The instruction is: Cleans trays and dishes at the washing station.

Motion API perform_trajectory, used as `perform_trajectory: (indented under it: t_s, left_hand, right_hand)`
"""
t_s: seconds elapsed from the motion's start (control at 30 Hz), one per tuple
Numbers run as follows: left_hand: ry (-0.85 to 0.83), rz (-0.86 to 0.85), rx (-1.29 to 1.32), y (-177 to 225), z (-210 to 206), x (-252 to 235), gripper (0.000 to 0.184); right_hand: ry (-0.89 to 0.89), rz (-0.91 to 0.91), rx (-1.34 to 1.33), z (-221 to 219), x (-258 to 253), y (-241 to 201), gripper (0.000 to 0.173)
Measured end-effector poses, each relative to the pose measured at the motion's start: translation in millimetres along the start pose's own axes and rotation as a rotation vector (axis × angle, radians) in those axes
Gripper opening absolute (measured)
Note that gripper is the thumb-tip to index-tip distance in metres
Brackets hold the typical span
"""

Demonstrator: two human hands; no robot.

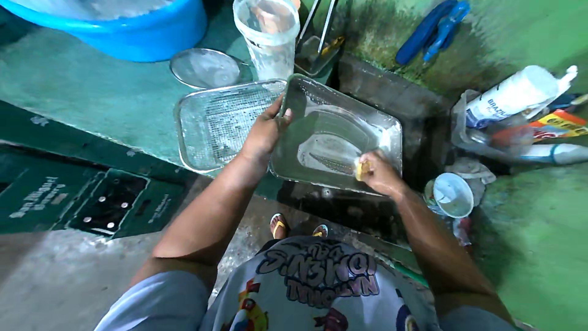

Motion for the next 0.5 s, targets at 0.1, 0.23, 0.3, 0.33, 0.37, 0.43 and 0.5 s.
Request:
perform_trajectory:
  t_s: [0.1,0.23,0.3,0.33,0.37,0.43,0.5]
  left_hand:
    - [-0.001,0.008,0.066,-1,-6,2,0.052]
    - [-0.009,-0.062,0.039,0,-21,18,0.057]
    - [0.005,-0.102,0.069,-2,-24,27,0.06]
    - [0.014,-0.111,0.082,-2,-24,30,0.061]
    - [0.03,-0.105,0.091,-3,-23,32,0.061]
    - [0.063,-0.075,0.103,-6,-20,34,0.059]
    - [0.079,-0.064,0.105,-10,-18,32,0.058]
  right_hand:
    - [-0.053,0.197,-0.175,-20,-8,-49,0.042]
    - [0.09,0.413,-0.19,-23,-66,-99,0.04]
    - [0.233,0.398,-0.142,-6,-84,-75,0.038]
    - [0.26,0.352,-0.091,6,-84,-51,0.036]
    - [0.241,0.274,-0.034,15,-77,-26,0.036]
    - [0.152,0.117,0.024,23,-50,12,0.04]
    - [0.068,0.062,0.004,17,-21,18,0.039]
Point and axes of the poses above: each hand's wrist, its own x-axis away from the middle knuckle, its own z-axis out of the back of the hand, y = z × x, the point moved 1 cm from there along -x, towards the middle knuckle, and after that the axes turned 15 degrees about z, right-handed, at the moved point
